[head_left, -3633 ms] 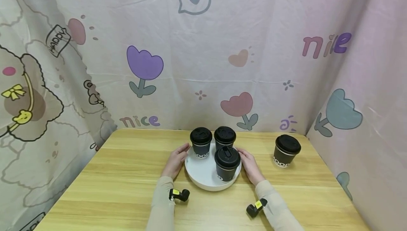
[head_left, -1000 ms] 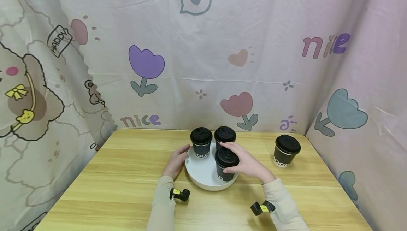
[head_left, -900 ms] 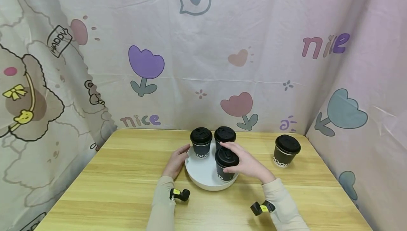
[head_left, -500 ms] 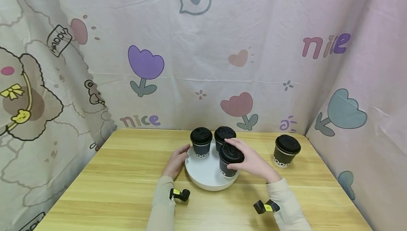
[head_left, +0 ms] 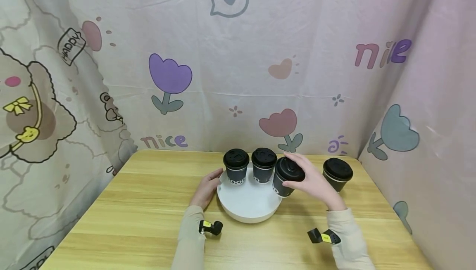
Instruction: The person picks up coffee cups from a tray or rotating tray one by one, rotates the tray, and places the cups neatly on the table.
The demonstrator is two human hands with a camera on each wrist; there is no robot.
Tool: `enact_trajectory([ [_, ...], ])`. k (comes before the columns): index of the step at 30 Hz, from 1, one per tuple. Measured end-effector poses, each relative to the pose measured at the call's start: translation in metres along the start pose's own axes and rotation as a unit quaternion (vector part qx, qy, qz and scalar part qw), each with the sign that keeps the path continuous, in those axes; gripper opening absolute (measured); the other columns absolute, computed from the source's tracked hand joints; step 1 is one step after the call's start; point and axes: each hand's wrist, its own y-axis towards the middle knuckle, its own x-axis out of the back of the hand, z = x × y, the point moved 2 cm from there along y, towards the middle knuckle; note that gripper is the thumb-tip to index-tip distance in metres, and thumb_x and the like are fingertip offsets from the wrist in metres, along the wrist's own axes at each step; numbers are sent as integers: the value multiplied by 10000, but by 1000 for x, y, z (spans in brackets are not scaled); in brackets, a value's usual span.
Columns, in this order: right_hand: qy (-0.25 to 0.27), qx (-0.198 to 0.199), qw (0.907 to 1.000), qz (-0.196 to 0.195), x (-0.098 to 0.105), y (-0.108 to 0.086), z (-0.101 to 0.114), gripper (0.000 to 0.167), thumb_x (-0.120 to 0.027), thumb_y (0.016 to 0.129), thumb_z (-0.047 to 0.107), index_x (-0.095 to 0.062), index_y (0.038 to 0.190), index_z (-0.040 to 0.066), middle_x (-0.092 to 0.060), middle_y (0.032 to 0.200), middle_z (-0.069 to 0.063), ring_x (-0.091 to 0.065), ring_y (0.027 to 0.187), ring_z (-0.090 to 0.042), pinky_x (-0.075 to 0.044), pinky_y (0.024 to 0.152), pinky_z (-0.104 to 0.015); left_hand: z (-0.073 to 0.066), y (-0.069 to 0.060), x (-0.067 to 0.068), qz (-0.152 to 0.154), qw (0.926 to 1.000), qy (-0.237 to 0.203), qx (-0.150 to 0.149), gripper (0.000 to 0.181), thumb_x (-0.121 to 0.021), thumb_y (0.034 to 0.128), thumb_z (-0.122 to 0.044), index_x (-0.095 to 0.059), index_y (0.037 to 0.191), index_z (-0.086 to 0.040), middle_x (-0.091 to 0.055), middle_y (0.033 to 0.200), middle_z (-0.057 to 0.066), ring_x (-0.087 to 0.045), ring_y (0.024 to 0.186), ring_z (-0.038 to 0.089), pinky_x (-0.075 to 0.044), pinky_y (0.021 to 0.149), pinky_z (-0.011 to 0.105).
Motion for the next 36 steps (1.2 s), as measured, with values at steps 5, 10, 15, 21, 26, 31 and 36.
enact_trajectory([
  [5,-119,-266,9994,-209,9,0,-13,801,-811,773,316,-433,1468,193,-394,1503,-166,-404,1351,-418,-376,1060,-640,-2,-2,1,98,9997,89,-195,638,-468,839,-15,-356,1462,67,-333,1544,250,-322,1440,345,-297,1193,448],
  [10,-249,-546,9972,-442,13,-2,-28,786,-803,783,313,-435,1469,209,-400,1495,-173,-410,1343,-422,-376,1059,-635,-4,-3,0,154,9995,113,-238,640,-462,837,-18,-351,1459,79,-328,1542,263,-331,1435,348,-313,1186,440],
  [15,-283,-769,9951,-553,14,-2,-38,785,-799,787,299,-433,1471,178,-390,1494,-200,-383,1358,-432,-345,1083,-637,-4,0,-1,30,9999,-26,93,638,-442,841,40,-341,1471,62,-312,1558,241,-289,1455,357,-255,1205,480],
  [21,-438,-859,9933,-639,14,-2,-45,785,-797,788,283,-435,1464,117,-415,1457,-224,-391,1338,-448,-332,1081,-651,-4,-1,0,4,9997,-111,201,643,-433,849,57,-323,1482,53,-285,1575,228,-253,1475,339,-233,1216,468],
  [26,-614,-996,9909,-668,11,-2,-53,784,-794,790,278,-434,1461,92,-417,1446,-238,-389,1329,-461,-331,1073,-662,-3,0,0,-3,9998,-114,179,652,-444,833,58,-334,1476,57,-291,1572,228,-260,1472,340,-246,1211,469],
  [31,-893,-1108,9873,-710,8,-1,-61,771,-795,790,276,-448,1446,68,-426,1437,-238,-380,1328,-459,-327,1076,-656,-1,2,0,4,9998,-133,132,653,-444,822,61,-345,1467,66,-300,1565,238,-266,1468,348,-251,1208,472],
  [36,-1071,-1242,9837,-735,8,-1,-67,746,-790,793,262,-463,1431,56,-417,1440,-246,-362,1332,-475,-324,1076,-661,0,1,-1,-8,9999,-116,86,646,-438,823,65,-346,1463,75,-307,1559,245,-275,1462,354,-255,1204,479],
])
